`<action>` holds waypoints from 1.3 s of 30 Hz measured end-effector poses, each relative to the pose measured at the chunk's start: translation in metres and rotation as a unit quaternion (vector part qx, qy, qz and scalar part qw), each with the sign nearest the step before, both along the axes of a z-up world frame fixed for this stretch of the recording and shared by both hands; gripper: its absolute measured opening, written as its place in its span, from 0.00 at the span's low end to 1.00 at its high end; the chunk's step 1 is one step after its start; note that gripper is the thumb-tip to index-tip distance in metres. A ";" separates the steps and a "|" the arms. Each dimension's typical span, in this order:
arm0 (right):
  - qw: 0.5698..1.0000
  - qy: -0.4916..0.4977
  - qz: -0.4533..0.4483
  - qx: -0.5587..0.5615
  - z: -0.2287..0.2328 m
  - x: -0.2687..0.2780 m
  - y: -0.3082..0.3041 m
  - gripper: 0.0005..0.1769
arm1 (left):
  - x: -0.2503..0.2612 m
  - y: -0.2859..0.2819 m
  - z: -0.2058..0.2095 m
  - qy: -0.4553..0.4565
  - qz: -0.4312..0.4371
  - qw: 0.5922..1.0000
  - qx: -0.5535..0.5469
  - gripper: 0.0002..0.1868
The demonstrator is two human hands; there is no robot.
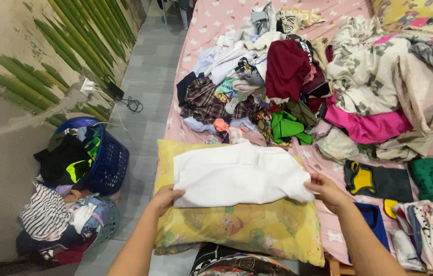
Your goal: The person folds several garments on a bed, including a blue top, a panda-patterned shirt, a white t-shirt, and a pair of peach shorts. Each item is smoothed, folded into a compact rectangle, and placed on a growing stack of folded clothes.
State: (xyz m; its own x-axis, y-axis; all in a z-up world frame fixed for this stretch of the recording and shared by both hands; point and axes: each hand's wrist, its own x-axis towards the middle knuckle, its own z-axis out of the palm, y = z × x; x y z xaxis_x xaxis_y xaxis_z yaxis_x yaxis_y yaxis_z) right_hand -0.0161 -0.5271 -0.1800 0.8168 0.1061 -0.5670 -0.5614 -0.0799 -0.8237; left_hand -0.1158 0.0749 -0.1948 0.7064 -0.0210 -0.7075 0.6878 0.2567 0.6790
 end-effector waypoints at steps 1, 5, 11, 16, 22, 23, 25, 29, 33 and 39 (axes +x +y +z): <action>0.997 -0.023 0.016 -0.074 -0.006 -0.003 0.005 0.23 | 0.000 0.001 0.003 -0.001 -0.007 1.000 0.014 0.21; 0.949 -0.188 -0.137 -0.211 -0.029 -0.030 0.014 0.17 | 0.000 -0.003 0.002 -0.007 0.008 1.000 -0.006 0.21; 0.968 -0.097 -0.159 -0.167 -0.048 -0.075 0.031 0.20 | -0.013 -0.004 -0.010 0.016 0.007 1.000 0.020 0.21; 0.924 -0.154 -0.031 -0.348 -0.048 -0.047 0.028 0.20 | -0.003 -0.010 0.002 0.010 -0.021 0.998 0.053 0.20; 0.930 -0.286 -0.107 -0.204 0.001 0.058 0.000 0.14 | 0.070 0.006 0.049 -0.129 0.004 0.987 0.095 0.19; 0.944 -0.293 -0.133 -0.076 0.020 0.079 0.002 0.12 | 0.087 0.009 0.068 -0.164 0.023 0.984 0.068 0.18; 0.945 -0.277 -0.161 -0.067 0.068 0.106 0.005 0.14 | 0.114 0.014 0.114 -0.231 0.056 0.971 0.028 0.17; 0.874 -0.437 -0.135 -0.166 0.154 0.114 0.023 0.14 | 0.138 0.021 0.187 -0.320 0.054 0.944 0.049 0.17; 0.814 -0.447 -0.103 -0.356 0.141 0.089 0.021 0.22 | 0.118 0.043 0.163 -0.322 -0.025 0.937 0.135 0.17; 0.943 -0.087 0.027 -0.320 -0.018 -0.017 0.020 0.28 | 0.017 0.062 0.006 -0.130 -0.143 0.937 0.290 0.19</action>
State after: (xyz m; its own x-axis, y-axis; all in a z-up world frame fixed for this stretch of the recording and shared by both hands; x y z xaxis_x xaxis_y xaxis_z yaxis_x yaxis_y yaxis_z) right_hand -0.0334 -0.5074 -0.1975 0.9069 -0.1679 -0.3864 -0.4026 -0.6159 -0.6772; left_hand -0.0990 0.1372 -0.1886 0.8804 0.0998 -0.4637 0.4647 -0.3768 0.8013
